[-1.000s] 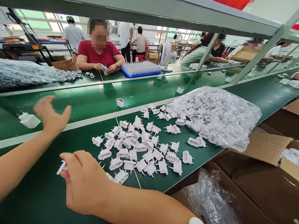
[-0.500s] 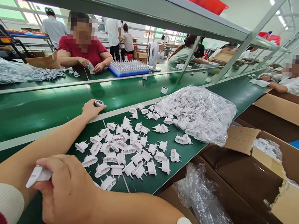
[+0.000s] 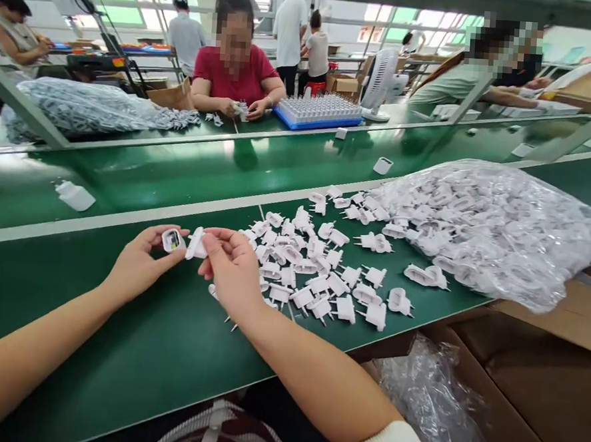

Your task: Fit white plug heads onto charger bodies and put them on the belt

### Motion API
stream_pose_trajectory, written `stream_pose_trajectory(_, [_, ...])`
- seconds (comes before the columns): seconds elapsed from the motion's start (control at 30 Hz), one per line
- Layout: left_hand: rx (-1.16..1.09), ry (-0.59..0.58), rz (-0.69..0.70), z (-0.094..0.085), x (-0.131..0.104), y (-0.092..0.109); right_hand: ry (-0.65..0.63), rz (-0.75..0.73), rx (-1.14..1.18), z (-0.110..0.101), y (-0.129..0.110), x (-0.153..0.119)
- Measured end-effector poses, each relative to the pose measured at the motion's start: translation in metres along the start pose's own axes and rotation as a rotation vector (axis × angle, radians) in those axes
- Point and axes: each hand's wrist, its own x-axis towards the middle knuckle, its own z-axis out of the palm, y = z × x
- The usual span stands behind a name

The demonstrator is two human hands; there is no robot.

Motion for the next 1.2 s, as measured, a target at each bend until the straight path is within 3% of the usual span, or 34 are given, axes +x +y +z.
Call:
stream_pose_trajectory(0.1, [-0.059, -0.095, -0.075, -0.015, -0.053, -0.001, -0.02, 0.0, -0.026, 0.001, 0.003, -0.001])
stream_pose_trajectory(0.2, [-0.088, -0.257, -0.052, -0.015, -0.076, 0.0, -0.053, -0.06, -0.131, 0.0, 0.008, -0.003])
stream_pose_trajectory(0.33, [-0.054, -0.434, 0.091, -0.018, -0.073, -0.006, -0.134, -0.269, -0.453, -0.006, 0.011, -0.003])
stream_pose_trajectory(0.5, [-0.006, -0.431, 0.129, -0.025, -0.065, -0.018, -0.29, -0.473, -0.819, -0.013, 0.008, -0.005])
stream_pose_trajectory(0.6, [0.008, -0.4, 0.113, -0.022, -0.066, -0.02, -0.271, -0.418, -0.819, -0.013, 0.008, -0.006])
stream_pose_trajectory(0.73, [0.003, -0.34, 0.097, -0.016, -0.069, -0.017, -0.275, -0.263, -0.652, -0.009, 0.01, -0.005])
stream_pose_trajectory(0.87, [-0.044, -0.333, 0.068, -0.016, -0.069, -0.017, -0.36, -0.187, -0.476, -0.008, 0.01, -0.001])
stream_pose_trajectory(0.93, [-0.054, -0.345, 0.089, -0.018, -0.069, -0.017, -0.382, -0.249, -0.489, -0.008, 0.011, 0.001])
stream_pose_trajectory(1.07, [-0.036, -0.399, 0.169, -0.02, -0.068, -0.016, -0.298, -0.416, -0.687, -0.008, 0.012, -0.002])
stream_pose_trajectory(1.2, [-0.01, -0.414, 0.126, -0.022, -0.065, -0.014, -0.285, -0.534, -0.802, -0.007, 0.011, -0.009])
